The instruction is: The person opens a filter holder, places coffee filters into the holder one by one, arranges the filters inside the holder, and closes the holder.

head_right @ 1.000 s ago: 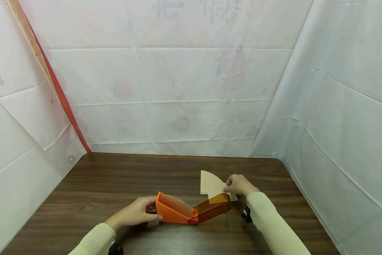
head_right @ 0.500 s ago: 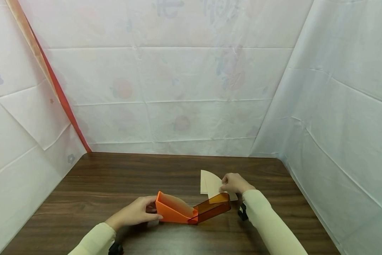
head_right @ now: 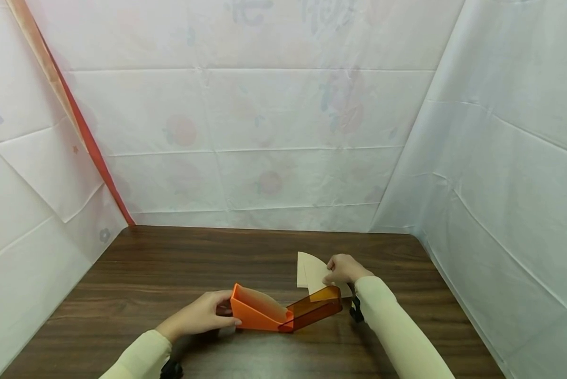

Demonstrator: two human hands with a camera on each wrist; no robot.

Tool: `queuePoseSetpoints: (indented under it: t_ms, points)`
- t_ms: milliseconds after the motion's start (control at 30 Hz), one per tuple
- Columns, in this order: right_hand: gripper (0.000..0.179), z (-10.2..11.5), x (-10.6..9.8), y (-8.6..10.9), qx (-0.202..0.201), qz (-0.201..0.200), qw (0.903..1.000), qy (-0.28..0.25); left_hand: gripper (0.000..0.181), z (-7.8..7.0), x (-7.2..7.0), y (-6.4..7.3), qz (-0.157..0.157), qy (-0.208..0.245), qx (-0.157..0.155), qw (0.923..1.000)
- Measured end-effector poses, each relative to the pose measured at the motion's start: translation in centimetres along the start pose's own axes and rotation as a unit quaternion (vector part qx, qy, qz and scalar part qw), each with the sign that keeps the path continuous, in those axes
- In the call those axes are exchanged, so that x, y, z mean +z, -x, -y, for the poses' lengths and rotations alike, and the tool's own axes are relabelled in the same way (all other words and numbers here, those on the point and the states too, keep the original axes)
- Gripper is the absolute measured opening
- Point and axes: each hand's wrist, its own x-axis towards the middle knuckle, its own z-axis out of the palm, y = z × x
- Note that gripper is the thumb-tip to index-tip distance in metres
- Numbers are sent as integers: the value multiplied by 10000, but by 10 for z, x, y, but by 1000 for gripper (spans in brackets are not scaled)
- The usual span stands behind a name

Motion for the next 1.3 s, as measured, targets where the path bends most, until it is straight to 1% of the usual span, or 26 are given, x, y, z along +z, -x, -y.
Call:
queuePoseSetpoints:
  t_ms: [167, 267, 333, 500, 600, 667, 933, 1100, 1200, 1300]
  points:
    - [40, 1, -2, -3, 87, 84, 9999, 55, 31, 0, -1, 0, 13, -13, -3, 10000]
    - [32, 3, -3, -7, 145, 191, 9996, 146, 31, -1, -1, 1, 14, -40, -15, 10000]
    - [24, 4, -4, -10, 214, 330, 9991, 134, 31, -1, -1, 0, 5, -36, -17, 10000]
    - [29, 4, -4, -15, 483, 576, 9971, 99, 31, -1, -2, 0, -3, -19, -10, 10000]
    - [22, 4, -4, -15, 541, 575, 9968, 141, 31, 0, -2, 0, 4, -17, -8, 10000]
    - [22, 3, -4, -15, 560, 558, 9968, 113, 31, 0, -2, 0, 15, -5, -13, 10000]
    - [21, 3, -3, -12, 441, 431, 9981, 64, 31, 1, -2, 0, 38, 35, -13, 10000]
    - [29, 2, -2, -9, 350, 369, 9987, -69, 32, 0, -2, 0, 48, 12, -15, 10000]
    - [35, 0, -2, -8, 222, 333, 9990, -192, 32, 0, -1, 0, 44, 12, -10, 10000]
    - [36, -2, -2, -7, 131, 334, 9990, -266, 31, 0, -1, 0, 35, 4, -2, 10000]
